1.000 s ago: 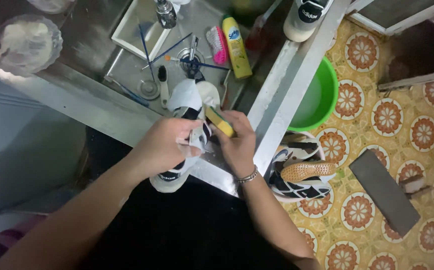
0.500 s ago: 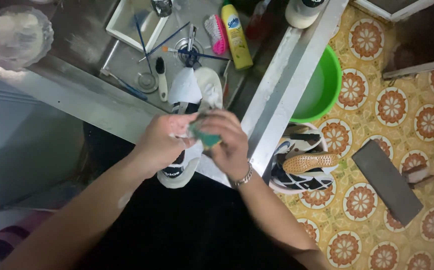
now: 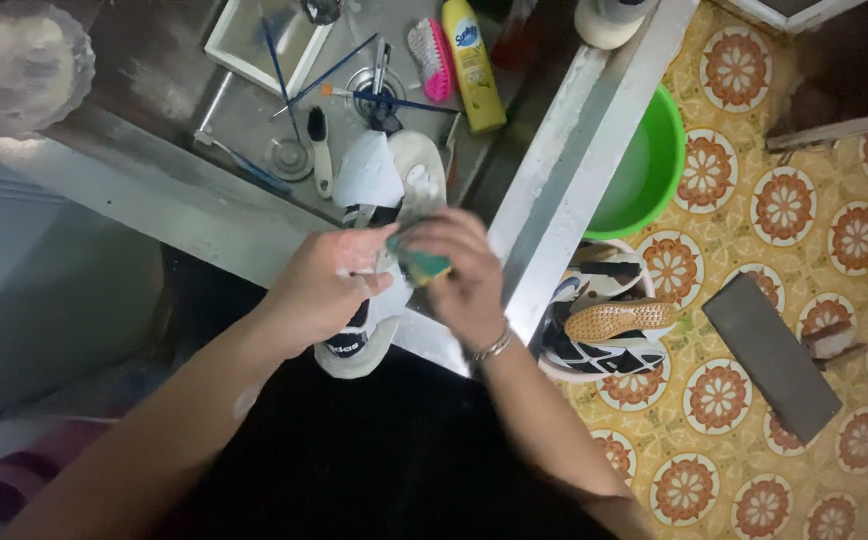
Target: Cleaning white sneakers in a sink using a brush and soapy water.
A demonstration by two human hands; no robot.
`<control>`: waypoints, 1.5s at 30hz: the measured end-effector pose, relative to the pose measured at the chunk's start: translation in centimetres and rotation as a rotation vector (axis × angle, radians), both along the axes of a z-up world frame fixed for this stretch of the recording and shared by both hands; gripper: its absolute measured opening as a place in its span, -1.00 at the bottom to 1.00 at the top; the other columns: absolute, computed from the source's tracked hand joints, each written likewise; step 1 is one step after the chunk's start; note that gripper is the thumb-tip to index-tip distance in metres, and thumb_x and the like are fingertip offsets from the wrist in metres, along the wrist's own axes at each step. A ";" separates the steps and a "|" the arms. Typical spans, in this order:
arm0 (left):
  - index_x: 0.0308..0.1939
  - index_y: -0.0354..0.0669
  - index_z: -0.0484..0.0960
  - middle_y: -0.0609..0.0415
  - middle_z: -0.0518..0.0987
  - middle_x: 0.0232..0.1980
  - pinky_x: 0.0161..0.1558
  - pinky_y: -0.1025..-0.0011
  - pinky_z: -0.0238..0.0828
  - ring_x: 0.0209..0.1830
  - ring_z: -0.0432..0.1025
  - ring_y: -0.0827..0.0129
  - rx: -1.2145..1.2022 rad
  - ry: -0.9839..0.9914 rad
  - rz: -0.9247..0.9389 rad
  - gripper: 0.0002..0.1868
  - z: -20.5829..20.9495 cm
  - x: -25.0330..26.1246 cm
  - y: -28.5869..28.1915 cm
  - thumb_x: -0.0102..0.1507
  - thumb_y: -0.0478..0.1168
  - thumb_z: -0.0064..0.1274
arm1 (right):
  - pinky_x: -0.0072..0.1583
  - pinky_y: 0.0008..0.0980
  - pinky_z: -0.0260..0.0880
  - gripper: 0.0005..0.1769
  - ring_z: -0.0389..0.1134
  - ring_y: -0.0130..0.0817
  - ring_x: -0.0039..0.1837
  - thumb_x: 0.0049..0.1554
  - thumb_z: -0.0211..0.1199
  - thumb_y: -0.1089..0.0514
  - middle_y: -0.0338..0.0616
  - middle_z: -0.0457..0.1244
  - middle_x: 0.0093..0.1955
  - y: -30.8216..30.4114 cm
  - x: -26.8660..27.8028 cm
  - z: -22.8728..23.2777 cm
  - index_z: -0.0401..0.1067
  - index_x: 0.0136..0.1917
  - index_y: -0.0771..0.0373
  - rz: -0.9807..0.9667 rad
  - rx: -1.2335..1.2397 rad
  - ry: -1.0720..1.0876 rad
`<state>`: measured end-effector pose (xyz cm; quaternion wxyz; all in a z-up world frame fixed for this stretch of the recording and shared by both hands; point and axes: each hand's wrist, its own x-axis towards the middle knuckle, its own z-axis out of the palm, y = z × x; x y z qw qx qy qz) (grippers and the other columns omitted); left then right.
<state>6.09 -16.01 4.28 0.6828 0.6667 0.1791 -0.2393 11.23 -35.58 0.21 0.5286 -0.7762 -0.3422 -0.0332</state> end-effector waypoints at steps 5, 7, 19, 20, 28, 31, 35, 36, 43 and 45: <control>0.31 -0.36 0.53 0.04 0.69 0.12 0.18 0.51 0.43 0.09 0.54 0.50 -0.157 -0.122 -0.023 -0.47 -1.2 -0.5 0.5 0.22 -0.47 0.03 | 0.47 -0.04 0.33 -0.81 0.37 -0.02 0.35 0.26 0.19 0.12 -0.11 0.41 0.11 -0.6 0.9 -0.4 0.55 0.04 0.24 0.122 0.100 0.093; 0.34 -0.31 0.49 0.04 0.68 0.11 0.14 0.50 0.42 0.05 0.51 0.51 -0.130 -0.077 -0.008 -0.44 -0.5 -0.5 0.4 0.22 -0.46 0.04 | 0.46 -0.06 0.33 -0.81 0.38 -0.03 0.35 0.25 0.20 0.11 -0.11 0.41 0.11 -0.4 0.7 -0.5 0.55 0.03 0.23 0.089 0.074 0.080; 0.36 -0.31 0.45 0.02 0.63 0.24 0.17 0.46 0.40 0.10 0.51 0.47 -0.132 -0.106 0.003 -0.42 -0.9 -0.4 0.4 0.22 -0.46 0.04 | 0.45 -0.09 0.35 -0.85 0.40 -0.06 0.33 0.17 0.23 0.28 -0.11 0.41 0.11 0.4 0.5 1.3 0.54 0.02 0.24 0.110 0.078 0.109; 0.35 -0.37 0.47 -0.05 0.64 0.25 0.23 0.46 0.39 0.18 0.51 0.47 -0.251 -0.124 0.026 -0.45 -1.3 -0.5 0.4 0.23 -0.46 0.01 | 0.45 -0.08 0.35 -0.85 0.40 -0.06 0.34 0.16 0.23 0.29 -0.11 0.40 0.11 0.4 0.3 1.5 0.53 0.02 0.25 0.165 0.106 0.116; 0.36 -0.37 0.49 -0.10 0.62 0.25 0.15 0.47 0.43 0.09 0.51 0.45 -0.114 -0.175 -0.054 -0.41 -1.8 -0.6 0.6 0.20 -0.46 0.01 | 0.52 0.03 0.31 -0.85 0.42 -0.11 0.33 0.23 0.20 0.20 -0.10 0.41 0.12 0.2 0.3 0.1 0.55 0.02 0.23 0.131 0.095 0.077; 0.36 -0.39 0.47 -0.09 0.61 0.25 0.14 0.48 0.43 0.07 0.50 0.47 -0.141 -0.184 -0.042 -0.41 -2.3 -0.8 0.6 0.21 -0.47 0.00 | 0.52 0.03 0.30 -0.82 0.41 -0.10 0.34 0.25 0.18 0.16 -0.10 0.41 0.13 0.0 1.0 -0.8 0.56 0.03 0.23 0.136 0.125 0.096; 0.37 -0.34 0.41 0.07 0.60 0.24 0.11 0.50 0.45 0.06 0.51 0.54 -0.044 -0.120 0.030 -0.38 -3.4 -0.9 0.2 0.19 -0.44 0.09 | 0.47 -0.02 0.36 -0.81 0.42 -0.11 0.31 0.26 0.22 0.11 -0.11 0.40 0.11 0.9 0.3 0.1 0.55 0.04 0.24 0.119 0.184 0.157; 0.37 -0.34 0.41 0.07 0.60 0.24 0.11 0.50 0.45 0.06 0.51 0.54 -0.044 -0.121 0.028 -0.38 -3.2 -0.9 0.4 0.19 -0.44 0.09 | 0.47 -0.02 0.36 -0.81 0.42 -0.11 0.31 0.26 0.22 0.11 -0.11 0.40 0.11 0.7 0.5 0.1 0.55 0.04 0.24 0.116 0.184 0.157; 0.41 -0.26 0.41 0.00 0.67 0.14 0.12 0.49 0.42 0.02 0.48 0.51 -0.034 -0.122 -0.050 -0.40 -2.2 -0.7 0.5 0.26 -0.43 0.05 | 0.46 -0.04 0.37 -0.81 0.45 -0.13 0.28 0.29 0.21 0.11 -0.13 0.42 0.09 0.9 0.6 0.8 0.56 0.01 0.24 0.142 0.158 0.154; 0.36 -0.31 0.43 0.05 0.65 0.18 0.13 0.48 0.43 0.05 0.50 0.51 -0.034 -0.167 -0.040 -0.44 -1.9 -0.6 0.4 0.25 -0.43 0.06 | 0.46 -0.04 0.36 -0.80 0.45 -0.13 0.27 0.28 0.22 0.10 -0.12 0.41 0.07 0.9 0.4 1.3 0.56 -0.01 0.25 0.151 0.159 0.162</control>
